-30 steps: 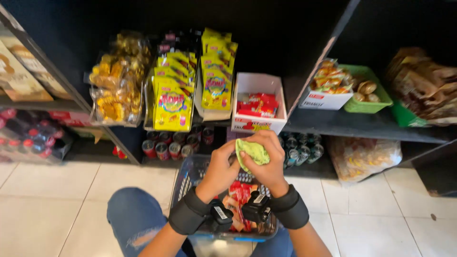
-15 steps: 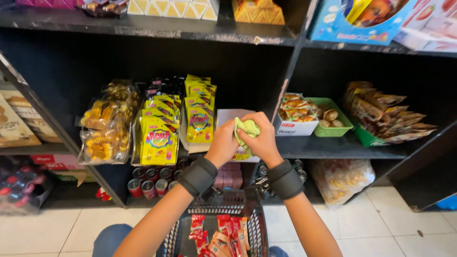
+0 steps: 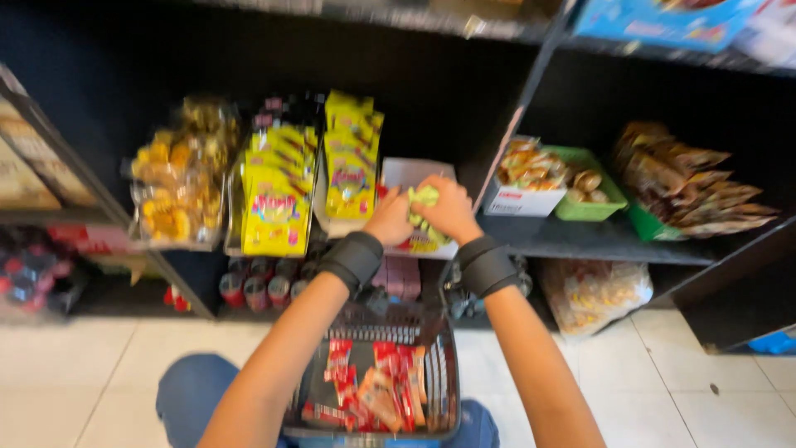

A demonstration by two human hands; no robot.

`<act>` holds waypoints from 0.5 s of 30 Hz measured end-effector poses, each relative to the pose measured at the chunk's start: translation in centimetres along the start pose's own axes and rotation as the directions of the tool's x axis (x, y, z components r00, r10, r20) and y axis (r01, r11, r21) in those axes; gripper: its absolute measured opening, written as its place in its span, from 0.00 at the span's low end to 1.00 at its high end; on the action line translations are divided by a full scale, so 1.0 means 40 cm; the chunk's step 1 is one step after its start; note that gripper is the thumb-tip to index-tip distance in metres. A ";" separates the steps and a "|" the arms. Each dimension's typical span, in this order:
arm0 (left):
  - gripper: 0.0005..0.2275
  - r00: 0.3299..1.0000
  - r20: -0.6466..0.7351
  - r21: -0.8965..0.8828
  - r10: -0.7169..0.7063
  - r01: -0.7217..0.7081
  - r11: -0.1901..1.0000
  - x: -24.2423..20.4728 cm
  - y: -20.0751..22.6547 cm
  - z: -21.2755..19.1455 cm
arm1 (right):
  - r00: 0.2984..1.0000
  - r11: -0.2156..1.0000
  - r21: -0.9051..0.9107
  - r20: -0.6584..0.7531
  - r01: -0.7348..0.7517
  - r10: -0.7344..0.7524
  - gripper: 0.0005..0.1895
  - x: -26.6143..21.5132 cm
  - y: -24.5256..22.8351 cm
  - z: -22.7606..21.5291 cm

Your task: The person wipes individual candy packages with a cloth and organizes them in a basket.

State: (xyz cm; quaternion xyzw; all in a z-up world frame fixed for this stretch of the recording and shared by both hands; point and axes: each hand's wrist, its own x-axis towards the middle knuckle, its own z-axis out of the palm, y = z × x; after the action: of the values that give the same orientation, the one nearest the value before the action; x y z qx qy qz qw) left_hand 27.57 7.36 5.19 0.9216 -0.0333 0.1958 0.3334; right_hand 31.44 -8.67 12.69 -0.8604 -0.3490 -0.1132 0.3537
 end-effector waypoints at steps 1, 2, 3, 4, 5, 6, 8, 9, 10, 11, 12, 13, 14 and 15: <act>0.29 0.999 -0.041 -0.007 0.024 -0.025 1.000 -0.011 -0.008 0.010 | 0.997 0.998 0.026 -0.044 0.057 -0.056 0.18 -0.006 0.007 0.009; 0.31 0.996 -0.082 -0.012 0.048 -0.049 0.999 -0.020 -0.022 0.021 | 0.990 0.992 0.050 -0.090 0.113 -0.109 0.18 -0.010 0.017 0.021; 0.31 0.998 -0.063 -0.028 0.001 -0.003 1.000 -0.045 0.006 0.002 | 0.995 0.994 0.064 -0.044 0.091 -0.088 0.18 -0.023 0.011 0.011; 0.30 0.981 -0.160 0.027 0.112 -0.109 0.994 -0.062 0.028 -0.018 | 0.970 0.974 0.054 -0.119 0.221 -0.214 0.19 -0.029 0.009 0.004; 0.29 0.948 -0.235 0.090 0.215 -0.199 0.976 -0.085 0.043 -0.033 | 0.928 0.940 0.047 -0.185 0.337 -0.323 0.20 -0.041 0.010 0.008; 0.29 0.965 -0.209 0.068 0.158 -0.147 0.987 -0.134 0.078 -0.065 | 0.947 0.949 0.079 -0.137 0.304 -0.292 0.20 -0.077 -0.026 -0.011; 0.22 0.947 -0.262 0.040 0.184 -0.180 0.983 -0.208 0.147 -0.128 | 0.936 0.908 0.233 -0.138 0.348 -0.323 0.17 -0.131 -0.089 -0.055; 0.22 0.952 -0.259 0.026 0.160 -0.158 0.987 -0.275 0.168 -0.131 | 0.942 0.911 0.240 -0.114 0.335 -0.316 0.17 -0.192 -0.110 -0.055; 0.22 0.967 -0.228 -0.013 0.114 -0.120 0.993 -0.337 0.191 -0.139 | 0.929 0.899 0.234 -0.070 0.370 -0.364 0.17 -0.247 -0.132 -0.059; 0.22 0.978 -0.195 -0.041 0.073 -0.082 0.996 -0.367 0.208 -0.163 | 0.909 0.880 0.237 -0.034 0.410 -0.415 0.18 -0.266 -0.153 -0.064; 0.22 0.980 -0.191 -0.044 0.052 -0.061 0.997 -0.373 0.179 -0.151 | 0.911 0.880 0.251 -0.018 0.402 -0.411 0.18 -0.267 -0.153 -0.039; 0.20 0.994 -0.109 -0.097 0.000 -0.011 0.995 -0.408 0.157 -0.131 | 0.908 0.880 0.281 0.064 0.382 -0.415 0.19 -0.296 -0.156 -0.013; 0.19 0.999 -0.025 -0.148 -0.046 0.042 0.988 -0.445 0.138 -0.112 | 0.896 0.879 0.311 0.144 0.361 -0.419 0.21 -0.325 -0.161 0.011; 0.19 0.997 -0.008 -0.160 -0.074 0.072 0.984 -0.467 0.089 -0.067 | 0.899 0.884 0.324 0.169 0.337 -0.404 0.21 -0.348 -0.127 0.073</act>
State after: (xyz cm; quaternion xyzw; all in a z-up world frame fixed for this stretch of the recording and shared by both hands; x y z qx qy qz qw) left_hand 8.78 5.00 2.06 0.8912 -0.0128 0.1867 0.4133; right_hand 17.65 -11.33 7.14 -0.7240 -0.5594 -0.0260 0.4029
